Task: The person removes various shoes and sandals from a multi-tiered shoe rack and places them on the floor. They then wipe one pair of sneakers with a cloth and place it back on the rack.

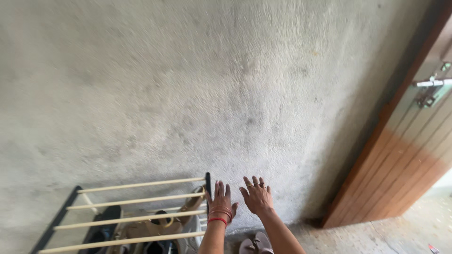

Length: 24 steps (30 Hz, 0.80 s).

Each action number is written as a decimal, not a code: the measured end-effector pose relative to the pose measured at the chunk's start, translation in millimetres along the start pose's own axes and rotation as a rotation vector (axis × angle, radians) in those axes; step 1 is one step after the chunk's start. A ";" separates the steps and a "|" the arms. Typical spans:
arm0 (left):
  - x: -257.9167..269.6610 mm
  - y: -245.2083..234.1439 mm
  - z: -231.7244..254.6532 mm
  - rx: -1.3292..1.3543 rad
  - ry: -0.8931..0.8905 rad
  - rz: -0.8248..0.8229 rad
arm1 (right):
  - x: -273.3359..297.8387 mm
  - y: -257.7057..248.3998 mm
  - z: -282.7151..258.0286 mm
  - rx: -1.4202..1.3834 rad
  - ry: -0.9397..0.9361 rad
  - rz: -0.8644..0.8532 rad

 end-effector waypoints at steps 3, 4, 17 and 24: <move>18.0 -32.5 -25.1 0.064 -0.065 -0.024 | 1.1 -17.7 -35.5 -0.081 -0.063 -0.017; 24.7 -40.9 -35.0 0.037 -0.067 -0.022 | 2.1 -20.1 -47.7 -0.080 -0.088 -0.028; 88.7 -107.6 -159.8 -0.084 -0.113 0.013 | 44.9 -27.4 -179.3 -0.025 -0.206 -0.104; 116.8 -98.0 -217.2 -0.143 -0.081 -0.017 | 64.1 -3.6 -234.9 0.020 -0.158 -0.137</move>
Point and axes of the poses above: each hand's wrist, its own x-axis away from the middle knuckle, its own y-axis out of the palm, z = x × y, the point moved 3 cm from there along -x, towards the middle knuckle, and after that the axes turned 14 degrees about -x, right-handed, at the moved point
